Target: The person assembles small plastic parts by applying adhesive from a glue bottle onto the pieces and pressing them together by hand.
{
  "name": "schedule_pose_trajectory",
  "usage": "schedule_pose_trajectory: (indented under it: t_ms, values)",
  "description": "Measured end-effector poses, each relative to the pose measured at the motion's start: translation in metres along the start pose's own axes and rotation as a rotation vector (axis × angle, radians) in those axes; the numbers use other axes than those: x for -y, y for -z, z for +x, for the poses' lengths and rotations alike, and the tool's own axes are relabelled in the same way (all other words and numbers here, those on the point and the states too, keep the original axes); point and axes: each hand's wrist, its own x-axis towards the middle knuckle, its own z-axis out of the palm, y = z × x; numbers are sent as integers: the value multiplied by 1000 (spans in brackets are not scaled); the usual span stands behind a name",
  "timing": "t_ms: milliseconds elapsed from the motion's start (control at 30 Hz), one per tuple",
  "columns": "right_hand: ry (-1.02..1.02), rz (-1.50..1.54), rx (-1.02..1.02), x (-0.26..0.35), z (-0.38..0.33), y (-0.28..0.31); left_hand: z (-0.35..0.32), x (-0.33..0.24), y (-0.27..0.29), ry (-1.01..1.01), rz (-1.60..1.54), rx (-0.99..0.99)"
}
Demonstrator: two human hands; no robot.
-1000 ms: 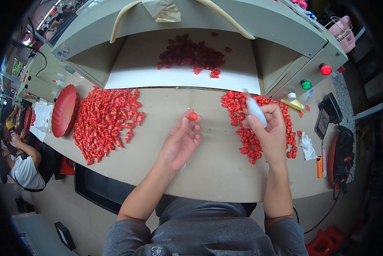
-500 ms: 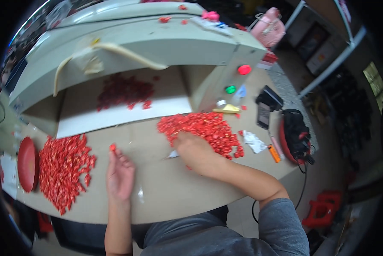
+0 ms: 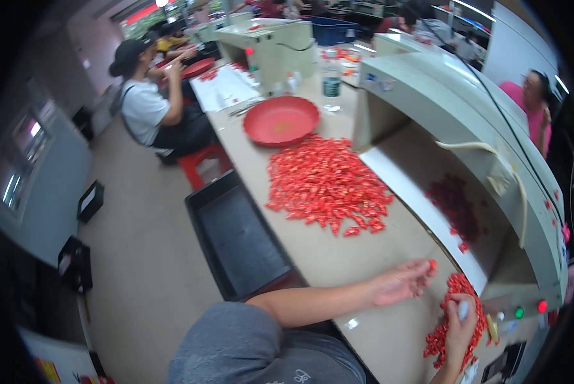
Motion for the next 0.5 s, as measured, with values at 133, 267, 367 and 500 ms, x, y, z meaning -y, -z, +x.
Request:
schedule_pose_trajectory:
  t_ms: [133,267,367,500]
  values:
    - [-291,584,-55,10,10,-30,-11,1,-3,51,6,58]
    - [-244,568,-134,10,8,-53,-14,5,-1,100,-61,102]
    - [-103,325,-140,-5,7,-49,-12,9,1,115,-90,91]
    - [-61,143,-147,-14,-2,-32,0,18,0,179,-117,99]
